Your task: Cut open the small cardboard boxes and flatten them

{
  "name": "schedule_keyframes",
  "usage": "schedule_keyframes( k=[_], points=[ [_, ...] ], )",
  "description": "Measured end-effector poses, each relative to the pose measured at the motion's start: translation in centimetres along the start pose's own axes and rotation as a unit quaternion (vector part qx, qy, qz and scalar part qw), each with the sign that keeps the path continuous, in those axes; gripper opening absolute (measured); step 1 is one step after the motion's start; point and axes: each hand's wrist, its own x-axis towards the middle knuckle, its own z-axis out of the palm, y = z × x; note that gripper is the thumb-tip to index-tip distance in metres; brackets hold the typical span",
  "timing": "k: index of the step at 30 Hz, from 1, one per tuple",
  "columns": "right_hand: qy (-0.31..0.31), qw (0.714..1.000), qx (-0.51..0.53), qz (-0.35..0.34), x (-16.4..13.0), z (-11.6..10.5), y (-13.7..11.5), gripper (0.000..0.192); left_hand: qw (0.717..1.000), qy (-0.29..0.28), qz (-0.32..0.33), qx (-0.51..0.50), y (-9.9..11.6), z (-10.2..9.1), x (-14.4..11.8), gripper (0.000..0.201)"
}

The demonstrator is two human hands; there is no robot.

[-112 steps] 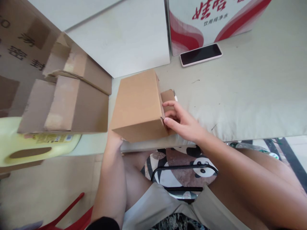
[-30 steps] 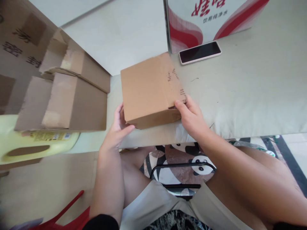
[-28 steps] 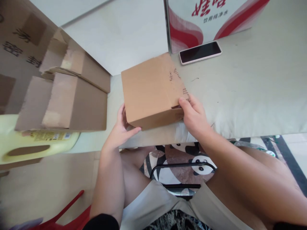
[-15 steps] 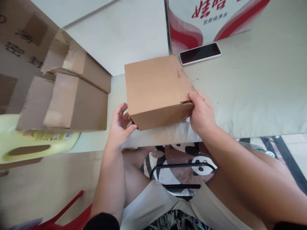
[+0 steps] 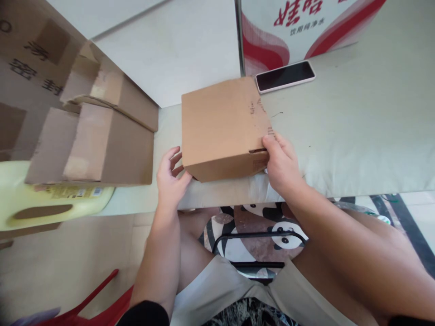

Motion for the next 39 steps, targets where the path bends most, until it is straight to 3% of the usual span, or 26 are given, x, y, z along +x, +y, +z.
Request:
schedule_keyframes(
  k=[9,15,18,21,24,26,29,31,33,36,39],
  points=[
    [-0.052,0.998,-0.032,-0.012,-0.6,0.1,0.1,0.032,0.996,0.070,0.026,0.042,0.1,0.9,-0.2,0.046],
    [-0.106,0.992,-0.038,0.057,-0.6,0.1,-0.1,0.041,0.978,0.204,0.051,0.017,0.4,1.0,0.0,0.033],
    [-0.119,0.989,-0.025,0.079,-0.4,0.0,-0.1,0.038,0.981,0.190,0.003,-0.045,-0.3,0.7,0.5,0.045],
    [-0.146,0.985,-0.040,0.080,-0.3,0.0,-0.2,0.039,0.982,0.093,-0.098,-0.130,-1.0,0.3,0.8,0.053],
    [-0.171,0.979,-0.071,0.083,-0.4,0.1,-0.3,0.040,0.943,0.032,-0.205,-0.260,-0.8,0.0,0.9,0.047],
    [-0.187,0.975,-0.089,0.085,-0.5,0.2,-0.6,0.040,0.908,0.037,-0.249,-0.334,-0.3,0.0,1.0,0.041],
    [-0.207,0.968,-0.122,0.070,-0.7,0.2,-1.3,0.036,0.877,0.109,-0.267,-0.385,0.1,0.3,1.2,0.037],
    [-0.184,0.969,-0.161,0.043,-0.7,0.1,-1.7,0.028,0.872,0.168,-0.245,-0.389,0.0,0.3,1.5,0.037],
    [-0.122,0.960,-0.251,-0.004,-0.5,-0.1,-1.8,0.018,0.873,0.225,-0.201,-0.383,-0.2,0.0,1.9,0.036],
    [-0.060,0.899,-0.430,-0.065,0.2,-0.7,-1.3,0.026,0.889,0.300,-0.105,-0.331,0.0,-1.5,2.5,0.034],
    [-0.099,0.840,-0.533,-0.036,0.8,-1.1,-0.8,0.044,0.897,0.393,0.072,-0.189,1.0,-3.9,2.7,0.028]
  ],
)
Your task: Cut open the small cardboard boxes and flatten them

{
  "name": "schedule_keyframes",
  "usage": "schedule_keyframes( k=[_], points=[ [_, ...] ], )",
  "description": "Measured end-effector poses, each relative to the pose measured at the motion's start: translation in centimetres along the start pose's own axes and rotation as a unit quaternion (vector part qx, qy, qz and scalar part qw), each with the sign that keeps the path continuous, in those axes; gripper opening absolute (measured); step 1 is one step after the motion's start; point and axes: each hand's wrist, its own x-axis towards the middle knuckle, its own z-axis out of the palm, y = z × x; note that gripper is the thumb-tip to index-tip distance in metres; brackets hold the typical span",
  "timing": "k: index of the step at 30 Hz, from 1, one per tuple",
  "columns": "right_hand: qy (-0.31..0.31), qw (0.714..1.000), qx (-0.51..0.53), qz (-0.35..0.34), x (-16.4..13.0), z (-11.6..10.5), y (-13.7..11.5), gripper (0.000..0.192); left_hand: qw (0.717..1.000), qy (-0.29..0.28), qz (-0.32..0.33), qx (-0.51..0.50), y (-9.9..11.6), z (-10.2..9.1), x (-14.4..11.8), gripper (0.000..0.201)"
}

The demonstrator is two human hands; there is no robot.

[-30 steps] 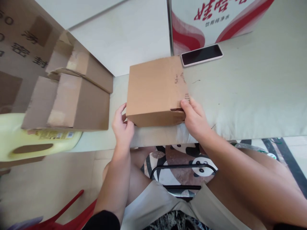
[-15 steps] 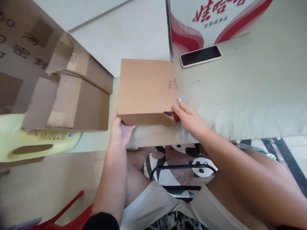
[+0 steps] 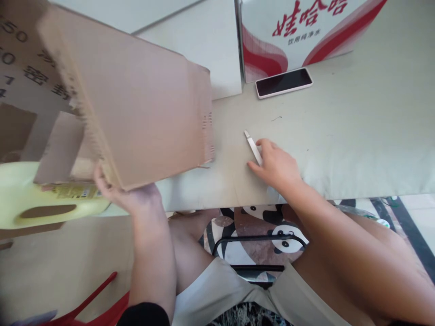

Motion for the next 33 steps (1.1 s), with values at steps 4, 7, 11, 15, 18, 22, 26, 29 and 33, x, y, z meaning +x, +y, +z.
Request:
schedule_keyframes(
  k=[4,7,11,15,18,22,26,29,33],
  points=[
    [-0.029,0.999,-0.002,0.021,0.6,-0.2,0.3,0.019,0.962,-0.002,0.270,0.037,2.6,-0.9,1.1,0.030],
    [0.034,0.975,0.201,0.084,1.2,-0.7,0.3,0.005,0.950,-0.070,0.298,0.062,3.3,-0.6,0.2,0.031],
    [0.123,0.894,0.415,0.118,1.7,-0.8,0.1,0.015,0.942,-0.180,0.265,0.103,2.7,0.1,-1.5,0.038],
    [0.232,0.860,0.446,-0.086,0.7,-0.5,0.0,0.018,0.918,-0.299,0.236,0.107,2.1,0.3,-2.3,0.041],
    [0.256,0.867,0.337,-0.263,-0.5,-0.6,-0.2,0.023,0.918,-0.321,0.210,0.105,1.7,0.3,-2.5,0.045],
    [0.230,0.862,0.228,-0.389,-1.2,-0.9,-0.5,0.025,0.917,-0.315,0.210,0.128,1.7,0.5,-2.8,0.047],
    [0.244,0.851,0.139,-0.443,-1.3,-0.8,-0.7,0.024,0.909,-0.324,0.228,0.130,1.9,1.0,-3.2,0.044],
    [0.242,0.842,0.088,-0.474,-1.5,-0.6,-0.8,0.025,0.904,-0.335,0.242,0.110,1.9,1.3,-3.4,0.047],
    [0.240,0.837,0.063,-0.488,-1.7,-0.5,-0.9,0.028,0.901,-0.339,0.248,0.107,1.8,1.3,-3.4,0.050]
  ],
)
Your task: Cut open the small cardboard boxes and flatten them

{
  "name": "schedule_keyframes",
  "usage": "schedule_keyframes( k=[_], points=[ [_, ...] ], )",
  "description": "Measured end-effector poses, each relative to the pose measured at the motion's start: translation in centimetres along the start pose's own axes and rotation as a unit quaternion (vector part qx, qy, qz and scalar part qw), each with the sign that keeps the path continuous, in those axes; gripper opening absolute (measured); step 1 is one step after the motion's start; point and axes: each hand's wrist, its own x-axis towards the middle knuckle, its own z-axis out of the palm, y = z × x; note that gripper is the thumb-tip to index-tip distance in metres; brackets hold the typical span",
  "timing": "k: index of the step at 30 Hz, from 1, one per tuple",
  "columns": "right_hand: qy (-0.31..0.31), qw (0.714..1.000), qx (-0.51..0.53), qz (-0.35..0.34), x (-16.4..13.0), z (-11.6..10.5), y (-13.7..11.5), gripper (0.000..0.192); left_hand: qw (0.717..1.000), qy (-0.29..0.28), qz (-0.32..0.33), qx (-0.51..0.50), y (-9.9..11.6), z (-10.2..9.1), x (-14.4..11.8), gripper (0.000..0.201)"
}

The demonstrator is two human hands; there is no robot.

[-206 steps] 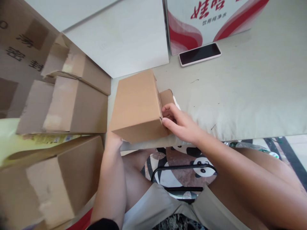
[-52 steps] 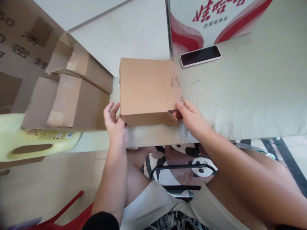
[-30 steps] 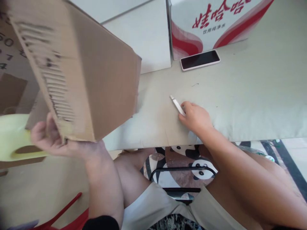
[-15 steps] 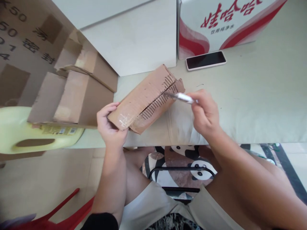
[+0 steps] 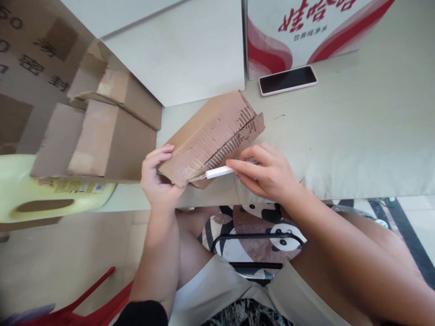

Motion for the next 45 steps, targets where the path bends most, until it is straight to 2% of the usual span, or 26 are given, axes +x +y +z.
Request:
schedule_keyframes(
  k=[5,12,17,21,25,28,31,34,35,38,41,45],
  points=[
    [0.002,1.000,0.020,0.014,0.0,-0.1,-0.1,0.030,1.000,-0.003,-0.004,0.009,0.0,-0.1,-0.1,0.048],
    [-0.094,0.987,0.058,0.114,-0.3,-0.2,-0.1,0.019,1.000,0.000,-0.015,-0.020,0.1,-0.2,-0.1,0.048],
    [-0.115,0.973,0.127,0.157,0.2,-0.6,-0.1,0.016,1.000,-0.001,-0.021,-0.001,0.2,-0.1,0.0,0.047],
    [-0.091,0.923,0.254,0.273,-0.1,-0.5,-0.2,0.014,1.000,0.007,-0.030,0.006,0.0,-0.1,-0.1,0.052],
    [-0.072,0.849,0.401,0.338,-0.9,0.0,-0.4,0.031,0.999,0.020,-0.032,0.005,-0.3,0.0,-0.2,0.050],
    [-0.078,0.822,0.447,0.343,-1.0,0.1,-0.7,0.020,0.999,0.031,-0.041,0.004,-0.3,0.0,-0.2,0.046],
    [-0.069,0.800,0.504,0.320,-0.6,-0.4,-0.8,0.014,0.997,0.045,-0.062,0.022,-0.3,0.1,-0.3,0.044],
    [-0.072,0.759,0.576,0.295,-0.1,-1.2,-0.9,0.028,0.991,0.070,-0.097,0.055,-0.3,0.1,-0.4,0.040],
    [-0.081,0.753,0.586,0.287,0.0,-1.5,-0.9,0.035,0.988,0.083,-0.111,0.065,-0.3,0.2,-0.4,0.039],
    [-0.120,0.760,0.580,0.268,0.4,-2.1,-1.5,0.047,0.979,0.125,-0.140,0.083,-0.1,0.3,-0.3,0.040],
    [-0.127,0.782,0.549,0.265,0.5,-2.4,-2.6,0.036,0.975,0.150,-0.143,0.082,0.2,0.6,-0.4,0.042],
    [-0.089,0.814,0.521,0.243,0.6,-2.4,-4.1,0.024,0.978,0.144,-0.124,0.083,0.8,1.2,-0.7,0.043]
  ],
)
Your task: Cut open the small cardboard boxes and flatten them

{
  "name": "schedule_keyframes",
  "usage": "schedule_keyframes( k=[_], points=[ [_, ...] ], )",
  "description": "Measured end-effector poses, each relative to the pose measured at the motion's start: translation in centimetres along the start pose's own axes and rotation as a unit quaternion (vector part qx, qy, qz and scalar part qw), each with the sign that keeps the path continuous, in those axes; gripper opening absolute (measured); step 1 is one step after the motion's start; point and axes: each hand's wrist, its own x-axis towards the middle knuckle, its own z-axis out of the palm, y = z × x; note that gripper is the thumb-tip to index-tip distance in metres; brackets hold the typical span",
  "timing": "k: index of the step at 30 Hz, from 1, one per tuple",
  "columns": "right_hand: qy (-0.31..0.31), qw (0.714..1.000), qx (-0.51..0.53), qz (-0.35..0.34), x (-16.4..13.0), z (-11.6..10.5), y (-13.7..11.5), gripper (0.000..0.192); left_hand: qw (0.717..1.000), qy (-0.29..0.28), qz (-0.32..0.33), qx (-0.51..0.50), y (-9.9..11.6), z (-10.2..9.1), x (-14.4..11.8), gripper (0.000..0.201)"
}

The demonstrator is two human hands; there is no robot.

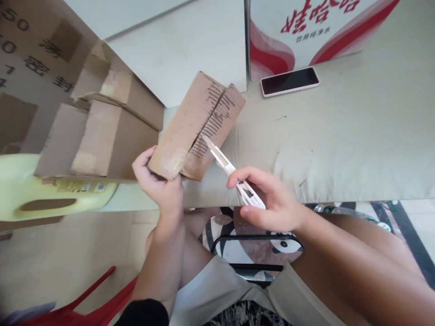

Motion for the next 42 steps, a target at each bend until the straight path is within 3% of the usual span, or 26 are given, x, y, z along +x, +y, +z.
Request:
schedule_keyframes(
  k=[6,9,19,33,42],
  points=[
    [0.006,0.997,-0.038,-0.065,-0.4,0.6,-0.5,0.029,0.998,-0.021,0.051,0.034,1.1,0.7,-0.5,0.036],
    [0.053,0.995,-0.029,-0.073,-0.7,0.5,-0.4,0.031,0.997,-0.022,0.057,0.046,1.4,0.8,-0.4,0.035],
    [0.080,0.995,-0.031,-0.043,-0.9,0.7,-0.8,0.037,0.997,-0.016,0.067,0.045,1.6,1.0,-0.6,0.035],
    [0.136,0.984,0.105,0.047,-2.2,2.5,-0.2,0.037,0.992,-0.030,0.081,0.090,2.5,1.9,-1.8,0.032],
    [0.090,0.987,0.119,0.062,-2.7,3.2,-0.4,0.035,0.991,-0.024,0.086,0.101,2.6,2.2,-2.0,0.031]
  ],
)
